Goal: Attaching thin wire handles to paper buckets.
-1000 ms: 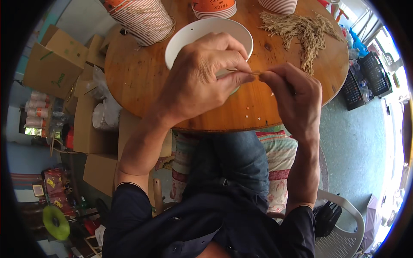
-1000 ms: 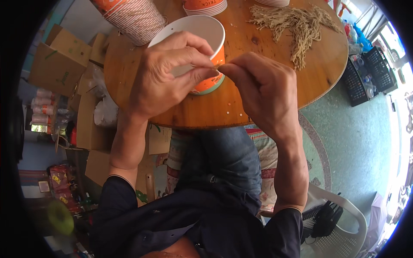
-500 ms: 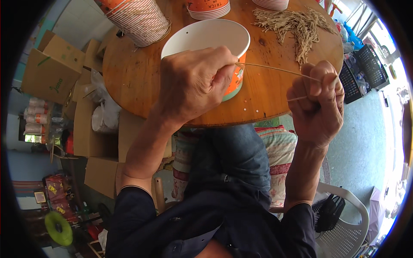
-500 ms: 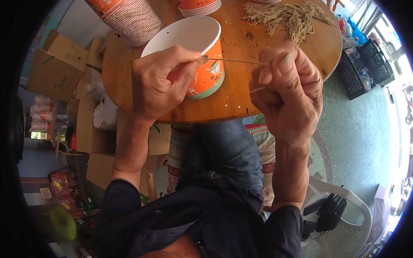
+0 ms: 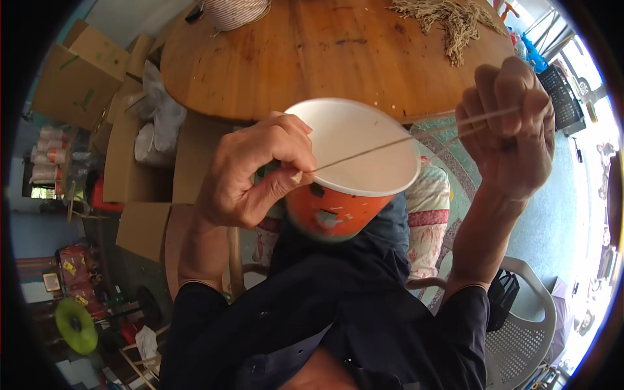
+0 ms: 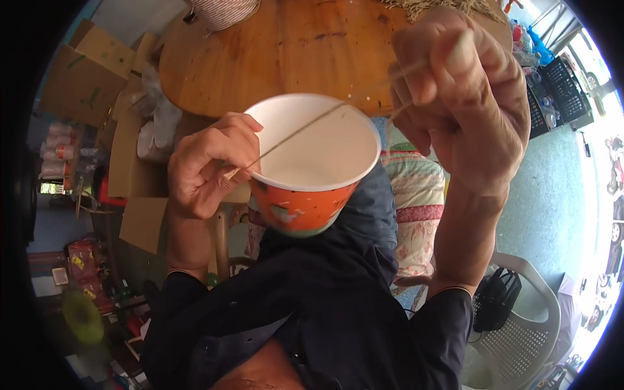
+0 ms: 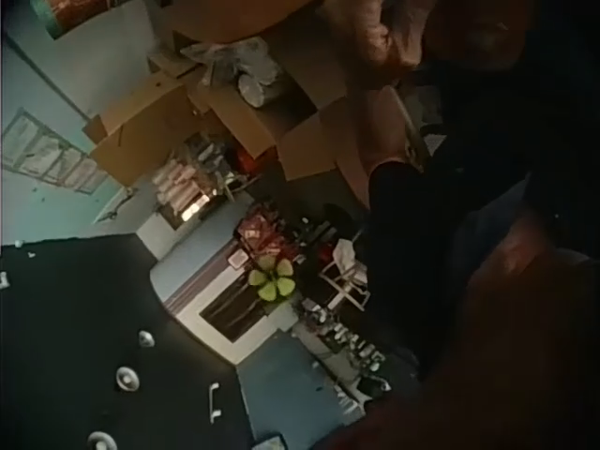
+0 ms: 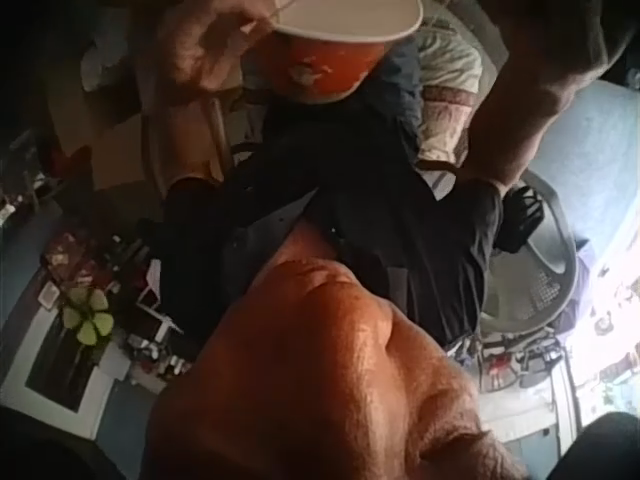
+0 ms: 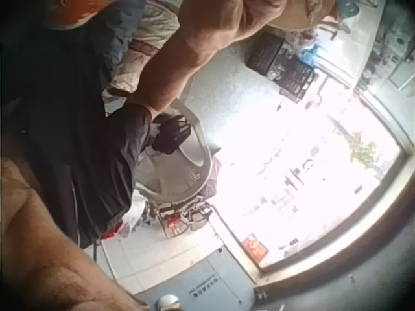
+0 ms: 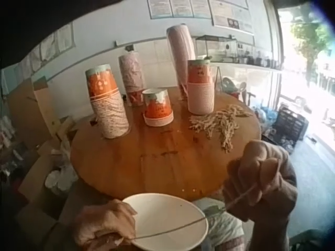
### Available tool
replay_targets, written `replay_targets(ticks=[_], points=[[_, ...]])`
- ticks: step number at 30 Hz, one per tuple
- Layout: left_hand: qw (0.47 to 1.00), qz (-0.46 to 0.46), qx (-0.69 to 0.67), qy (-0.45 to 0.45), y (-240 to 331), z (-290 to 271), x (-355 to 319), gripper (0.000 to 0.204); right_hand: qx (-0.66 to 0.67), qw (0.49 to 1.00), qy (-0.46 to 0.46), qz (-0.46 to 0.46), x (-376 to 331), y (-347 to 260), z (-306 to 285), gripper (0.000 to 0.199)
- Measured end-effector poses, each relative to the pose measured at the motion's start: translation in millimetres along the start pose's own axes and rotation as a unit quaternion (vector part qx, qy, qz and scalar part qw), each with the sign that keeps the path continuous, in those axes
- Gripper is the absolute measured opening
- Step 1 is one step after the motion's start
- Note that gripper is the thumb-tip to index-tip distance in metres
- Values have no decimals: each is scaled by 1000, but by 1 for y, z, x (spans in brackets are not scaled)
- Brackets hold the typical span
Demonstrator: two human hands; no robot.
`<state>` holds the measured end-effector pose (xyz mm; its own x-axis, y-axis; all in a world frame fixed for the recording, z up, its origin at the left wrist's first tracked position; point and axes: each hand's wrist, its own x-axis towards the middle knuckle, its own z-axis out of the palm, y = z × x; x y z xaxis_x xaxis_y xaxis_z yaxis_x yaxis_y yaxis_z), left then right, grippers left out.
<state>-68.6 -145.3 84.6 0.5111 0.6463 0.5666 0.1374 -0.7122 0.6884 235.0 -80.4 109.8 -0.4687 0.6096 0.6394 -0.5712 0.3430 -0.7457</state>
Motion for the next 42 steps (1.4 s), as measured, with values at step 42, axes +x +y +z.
replay_targets(ticks=[42], points=[[814, -282, -439, 258, -134, 76, -119, 50, -275, 928, 55, 244, -82, 123, 47, 31]])
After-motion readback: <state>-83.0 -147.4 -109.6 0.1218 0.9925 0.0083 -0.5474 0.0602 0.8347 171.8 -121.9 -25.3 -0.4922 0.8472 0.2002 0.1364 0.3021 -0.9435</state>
